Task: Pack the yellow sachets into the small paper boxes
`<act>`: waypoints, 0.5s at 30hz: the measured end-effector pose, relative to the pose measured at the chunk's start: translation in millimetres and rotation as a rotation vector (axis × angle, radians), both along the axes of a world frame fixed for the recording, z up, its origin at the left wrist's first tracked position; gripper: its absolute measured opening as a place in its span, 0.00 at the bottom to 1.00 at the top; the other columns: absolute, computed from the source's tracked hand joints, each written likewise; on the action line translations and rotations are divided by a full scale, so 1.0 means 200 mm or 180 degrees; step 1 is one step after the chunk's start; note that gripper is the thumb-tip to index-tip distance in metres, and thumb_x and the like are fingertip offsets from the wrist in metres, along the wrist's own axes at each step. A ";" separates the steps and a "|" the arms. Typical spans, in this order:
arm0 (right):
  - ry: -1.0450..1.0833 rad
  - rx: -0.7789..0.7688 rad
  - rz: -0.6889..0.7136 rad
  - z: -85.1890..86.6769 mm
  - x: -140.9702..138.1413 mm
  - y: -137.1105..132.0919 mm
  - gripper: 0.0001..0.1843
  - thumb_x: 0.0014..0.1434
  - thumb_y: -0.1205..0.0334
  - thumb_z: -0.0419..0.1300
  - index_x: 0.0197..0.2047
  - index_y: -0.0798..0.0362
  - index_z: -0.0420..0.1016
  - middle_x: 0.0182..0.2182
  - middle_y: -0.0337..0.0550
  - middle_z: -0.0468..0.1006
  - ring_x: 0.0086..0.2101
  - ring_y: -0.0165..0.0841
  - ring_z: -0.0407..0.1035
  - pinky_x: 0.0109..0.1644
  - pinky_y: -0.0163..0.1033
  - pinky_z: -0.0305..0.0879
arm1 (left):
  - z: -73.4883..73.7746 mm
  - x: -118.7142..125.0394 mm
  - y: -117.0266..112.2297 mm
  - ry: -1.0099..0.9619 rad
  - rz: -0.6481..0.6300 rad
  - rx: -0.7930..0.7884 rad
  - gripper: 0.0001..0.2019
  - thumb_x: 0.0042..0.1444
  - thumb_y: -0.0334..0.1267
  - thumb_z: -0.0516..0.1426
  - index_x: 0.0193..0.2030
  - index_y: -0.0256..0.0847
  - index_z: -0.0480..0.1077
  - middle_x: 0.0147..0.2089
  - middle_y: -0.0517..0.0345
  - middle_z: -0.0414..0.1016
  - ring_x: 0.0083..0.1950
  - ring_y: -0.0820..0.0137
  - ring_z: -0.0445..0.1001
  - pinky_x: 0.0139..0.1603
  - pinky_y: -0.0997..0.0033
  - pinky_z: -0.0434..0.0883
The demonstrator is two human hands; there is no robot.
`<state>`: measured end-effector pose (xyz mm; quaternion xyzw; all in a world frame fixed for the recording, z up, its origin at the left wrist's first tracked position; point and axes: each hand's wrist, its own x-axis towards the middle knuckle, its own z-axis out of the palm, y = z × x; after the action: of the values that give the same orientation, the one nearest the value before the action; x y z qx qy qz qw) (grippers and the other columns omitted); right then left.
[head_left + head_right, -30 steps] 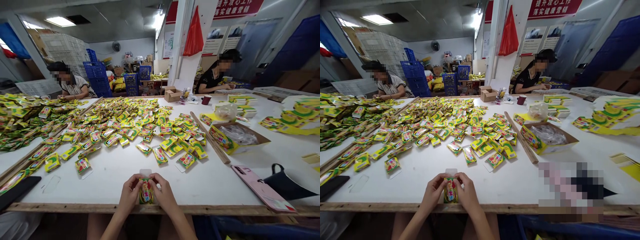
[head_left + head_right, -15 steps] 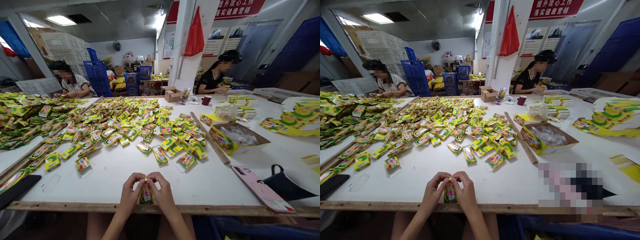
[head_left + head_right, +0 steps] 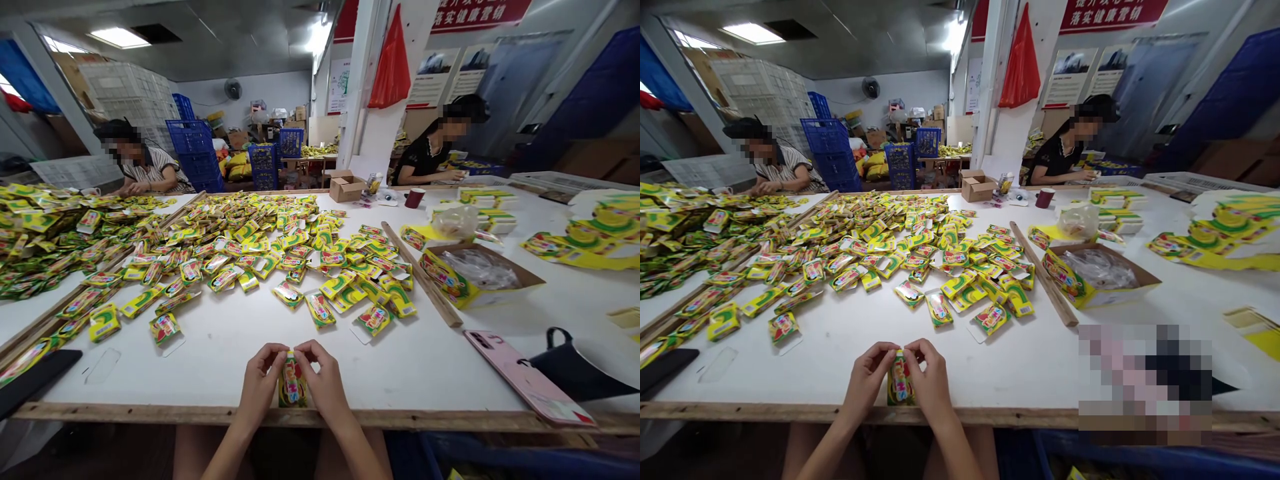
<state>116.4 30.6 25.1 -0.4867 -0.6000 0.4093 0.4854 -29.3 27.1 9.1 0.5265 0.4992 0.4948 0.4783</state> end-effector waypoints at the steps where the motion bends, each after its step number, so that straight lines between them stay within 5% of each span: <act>1: 0.0073 -0.0011 0.0059 -0.01 0.01 -0.01 0.12 0.62 0.56 0.56 0.34 0.55 0.72 0.31 0.42 0.75 0.33 0.32 0.69 0.39 0.35 0.64 | 0.00 -0.01 -0.01 0.0003 -0.0040 0.0006 0.13 0.57 0.46 0.57 0.39 0.37 0.71 0.39 0.53 0.75 0.41 0.69 0.72 0.44 0.72 0.69; 10: 0.0212 -0.0045 0.0281 -0.04 -0.01 -0.05 0.09 0.63 0.58 0.54 0.41 0.54 0.72 0.36 0.43 0.76 0.38 0.33 0.72 0.43 0.34 0.67 | -0.03 -0.02 -0.05 0.0164 -0.0303 0.0121 0.14 0.58 0.45 0.56 0.46 0.39 0.69 0.42 0.53 0.74 0.44 0.67 0.72 0.46 0.70 0.69; 12: -0.0038 0.0143 -0.0053 0.01 0.09 -0.08 0.11 0.63 0.56 0.53 0.40 0.53 0.73 0.36 0.43 0.77 0.38 0.33 0.72 0.43 0.33 0.67 | -0.04 -0.02 -0.06 0.0197 -0.0356 0.0060 0.19 0.58 0.45 0.56 0.54 0.42 0.64 0.43 0.54 0.73 0.44 0.68 0.72 0.47 0.69 0.69; 15: -0.0732 0.0354 -0.0954 0.07 0.48 -0.19 0.17 0.61 0.49 0.52 0.36 0.51 0.75 0.35 0.43 0.78 0.37 0.34 0.72 0.41 0.33 0.68 | -0.04 -0.03 -0.06 0.0250 -0.0295 -0.0020 0.21 0.59 0.47 0.55 0.57 0.42 0.61 0.44 0.54 0.72 0.44 0.69 0.71 0.48 0.68 0.68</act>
<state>212.3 -7.1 39.5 -0.5865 -0.5941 0.2403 0.4953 -34.8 15.2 0.3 0.5666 0.4942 0.4495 0.4823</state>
